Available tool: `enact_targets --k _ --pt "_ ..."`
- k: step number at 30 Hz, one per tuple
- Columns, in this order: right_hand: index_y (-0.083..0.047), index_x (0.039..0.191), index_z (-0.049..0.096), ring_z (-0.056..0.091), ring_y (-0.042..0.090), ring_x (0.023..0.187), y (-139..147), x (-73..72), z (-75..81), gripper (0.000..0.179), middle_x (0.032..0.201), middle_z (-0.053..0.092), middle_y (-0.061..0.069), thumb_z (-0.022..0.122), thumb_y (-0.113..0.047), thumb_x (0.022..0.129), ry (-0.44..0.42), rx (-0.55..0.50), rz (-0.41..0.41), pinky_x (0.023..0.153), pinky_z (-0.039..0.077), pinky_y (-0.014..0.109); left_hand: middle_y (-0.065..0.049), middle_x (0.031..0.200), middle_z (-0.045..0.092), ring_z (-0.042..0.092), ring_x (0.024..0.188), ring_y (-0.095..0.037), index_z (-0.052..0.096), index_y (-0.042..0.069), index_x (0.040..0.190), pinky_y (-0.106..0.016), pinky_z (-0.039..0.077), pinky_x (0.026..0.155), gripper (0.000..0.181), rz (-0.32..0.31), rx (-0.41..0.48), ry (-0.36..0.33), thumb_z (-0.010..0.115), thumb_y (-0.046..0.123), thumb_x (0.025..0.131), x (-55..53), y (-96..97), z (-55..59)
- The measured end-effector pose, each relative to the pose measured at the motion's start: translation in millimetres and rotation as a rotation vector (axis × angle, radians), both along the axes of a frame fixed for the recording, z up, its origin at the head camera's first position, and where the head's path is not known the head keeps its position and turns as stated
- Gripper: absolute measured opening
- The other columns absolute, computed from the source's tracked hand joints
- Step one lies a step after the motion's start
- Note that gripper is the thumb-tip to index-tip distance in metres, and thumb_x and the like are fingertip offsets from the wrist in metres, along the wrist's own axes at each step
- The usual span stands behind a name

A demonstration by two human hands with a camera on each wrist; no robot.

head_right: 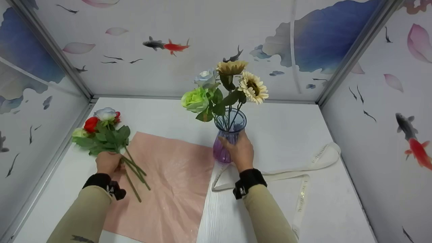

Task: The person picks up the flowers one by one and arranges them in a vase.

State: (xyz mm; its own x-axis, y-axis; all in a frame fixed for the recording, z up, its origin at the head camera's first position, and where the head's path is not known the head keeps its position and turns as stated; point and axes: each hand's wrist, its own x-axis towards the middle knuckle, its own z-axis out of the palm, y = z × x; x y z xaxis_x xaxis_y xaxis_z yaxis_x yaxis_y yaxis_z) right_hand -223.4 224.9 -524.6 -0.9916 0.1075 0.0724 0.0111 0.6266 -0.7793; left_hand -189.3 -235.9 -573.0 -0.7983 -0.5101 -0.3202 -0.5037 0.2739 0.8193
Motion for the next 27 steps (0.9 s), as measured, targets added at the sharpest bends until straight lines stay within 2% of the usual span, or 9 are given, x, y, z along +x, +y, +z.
enact_targets --k 6,10,13,16,18,24,27 --pt "0.002 0.15 0.039 0.049 0.047 0.136 0 1.4 0.6 0.094 0.146 0.05 0.031 0.073 -0.06 0.088 0.009 -0.009 0.014 0.114 0.038 0.056 -0.006 0.062 0.057 0.062 0.047 -0.017 0.06 -0.003 0.102 -0.034 0.056 0.048 0.016 -0.002 0.079 0.045 0.053 0.009 0.096 -5.4 0.3 3.4" --pt "0.001 0.149 0.041 0.05 0.047 0.135 -1 2.2 1.3 0.09 0.146 0.052 0.03 0.074 -0.057 0.089 0.023 -0.011 0.024 0.114 0.038 0.056 -0.013 0.069 0.061 0.062 0.049 -0.016 0.056 -0.008 0.12 -0.034 0.058 0.052 0.029 -0.02 0.18 0.099 0.052 0.009 0.097 -7.5 4.4 9.3" --pt "0.002 0.149 0.04 0.05 0.047 0.135 -1 1.9 1.5 0.091 0.145 0.052 0.03 0.074 -0.057 0.089 0.021 -0.018 0.023 0.114 0.038 0.056 -0.018 0.083 0.065 0.062 0.052 -0.014 0.049 -0.009 0.135 -0.032 0.058 0.055 0.04 -0.03 0.22 0.149 0.052 0.01 0.1 -9.0 9.6 15.4" --pt "0.002 0.15 0.039 0.05 0.046 0.135 -1 1.6 1.4 0.093 0.146 0.052 0.03 0.074 -0.058 0.088 0.009 -0.025 0.02 0.115 0.037 0.055 -0.022 0.099 0.064 0.062 0.056 -0.013 0.045 -0.006 0.142 -0.03 0.058 0.058 0.044 -0.022 0.264 0.185 0.052 0.011 0.102 -11.6 15.8 21.6" --pt "0.002 0.151 0.038 0.049 0.046 0.136 0 1.5 0.9 0.094 0.147 0.051 0.03 0.073 -0.059 0.088 0.003 -0.028 0.021 0.115 0.037 0.055 -0.023 0.105 0.063 0.063 0.058 -0.013 0.044 -0.004 0.143 -0.03 0.058 0.058 0.045 -0.012 0.29 0.207 0.053 0.011 0.102 -13.8 19.9 25.8" --pt "0.003 0.149 0.04 0.05 0.046 0.135 0 1.7 0.9 0.094 0.145 0.052 0.031 0.074 -0.06 0.088 0.009 -0.023 0.021 0.114 0.038 0.056 -0.014 0.099 0.064 0.066 0.058 -0.015 0.046 0.0 0.139 -0.03 0.06 0.058 0.041 -0.009 0.311 0.251 0.055 0.013 0.101 -20.2 28.7 36.2" --pt "0.004 0.149 0.039 0.05 0.046 0.135 0 1.3 1.1 0.095 0.146 0.051 0.031 0.073 -0.061 0.088 0.006 -0.024 0.022 0.114 0.038 0.055 -0.014 0.099 0.064 0.066 0.058 -0.014 0.047 0.002 0.137 -0.03 0.06 0.059 0.038 -0.007 0.323 0.278 0.055 0.013 0.101 -22.9 33.1 42.0"
